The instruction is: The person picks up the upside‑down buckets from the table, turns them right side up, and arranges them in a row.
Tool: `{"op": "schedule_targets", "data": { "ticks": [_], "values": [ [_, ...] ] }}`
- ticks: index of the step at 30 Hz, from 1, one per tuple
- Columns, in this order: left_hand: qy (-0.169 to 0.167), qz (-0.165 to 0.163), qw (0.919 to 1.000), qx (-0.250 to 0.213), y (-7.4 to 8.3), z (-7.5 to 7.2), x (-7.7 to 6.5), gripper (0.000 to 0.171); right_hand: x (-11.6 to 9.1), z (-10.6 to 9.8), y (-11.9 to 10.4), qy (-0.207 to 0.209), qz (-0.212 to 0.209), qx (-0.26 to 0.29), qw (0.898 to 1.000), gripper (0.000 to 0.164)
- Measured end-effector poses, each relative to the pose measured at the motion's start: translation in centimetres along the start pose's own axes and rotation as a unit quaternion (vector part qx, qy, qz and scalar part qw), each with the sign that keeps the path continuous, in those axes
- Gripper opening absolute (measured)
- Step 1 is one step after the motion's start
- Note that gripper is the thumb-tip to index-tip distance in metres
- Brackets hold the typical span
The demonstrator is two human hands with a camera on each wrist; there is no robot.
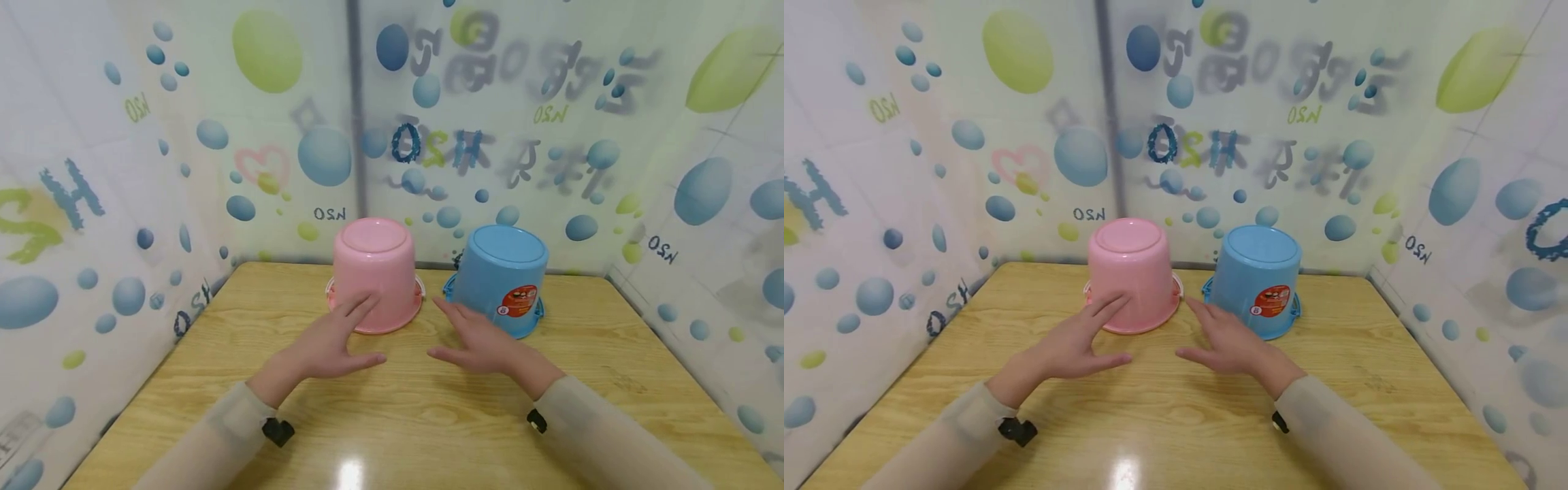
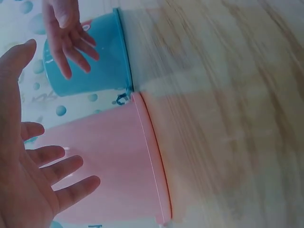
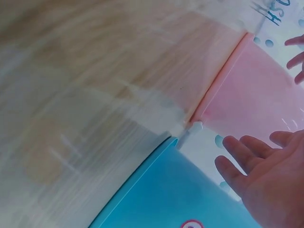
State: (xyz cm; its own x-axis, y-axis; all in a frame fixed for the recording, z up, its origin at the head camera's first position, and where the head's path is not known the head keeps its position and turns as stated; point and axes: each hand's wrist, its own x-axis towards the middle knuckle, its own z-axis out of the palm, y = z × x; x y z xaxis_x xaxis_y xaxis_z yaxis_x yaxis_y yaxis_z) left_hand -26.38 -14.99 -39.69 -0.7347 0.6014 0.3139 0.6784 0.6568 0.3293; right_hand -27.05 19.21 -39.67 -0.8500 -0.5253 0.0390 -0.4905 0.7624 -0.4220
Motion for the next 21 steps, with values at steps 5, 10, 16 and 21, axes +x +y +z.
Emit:
{"op": "schedule_targets", "data": {
  "ticks": [5, 10, 16, 21],
  "values": [
    [0.014, -0.018, 0.9997, -0.001, -1.2, -0.6, -0.9, 0.103, 1.3, 0.1, -0.5, -0.004, 0.013, 0.007, 1.000, 0.101],
    [0.022, -0.052, 0.9984, 0.000, -2.8, -1.0, -1.9, 0.102, 2.6, 0.3, -0.8, -0.020, 0.040, 0.022, 0.999, 0.103],
    [0.021, -0.078, 0.9968, -0.001, -5.1, -1.4, -2.6, 0.101, 4.2, 0.9, -0.5, -0.023, 0.033, 0.038, 0.998, 0.106],
    [-0.003, -0.101, 0.9948, -0.013, -6.7, -1.6, -2.5, 0.107, 5.3, 1.3, -0.3, -0.024, 0.047, 0.048, 0.997, 0.107]
  ]
}}
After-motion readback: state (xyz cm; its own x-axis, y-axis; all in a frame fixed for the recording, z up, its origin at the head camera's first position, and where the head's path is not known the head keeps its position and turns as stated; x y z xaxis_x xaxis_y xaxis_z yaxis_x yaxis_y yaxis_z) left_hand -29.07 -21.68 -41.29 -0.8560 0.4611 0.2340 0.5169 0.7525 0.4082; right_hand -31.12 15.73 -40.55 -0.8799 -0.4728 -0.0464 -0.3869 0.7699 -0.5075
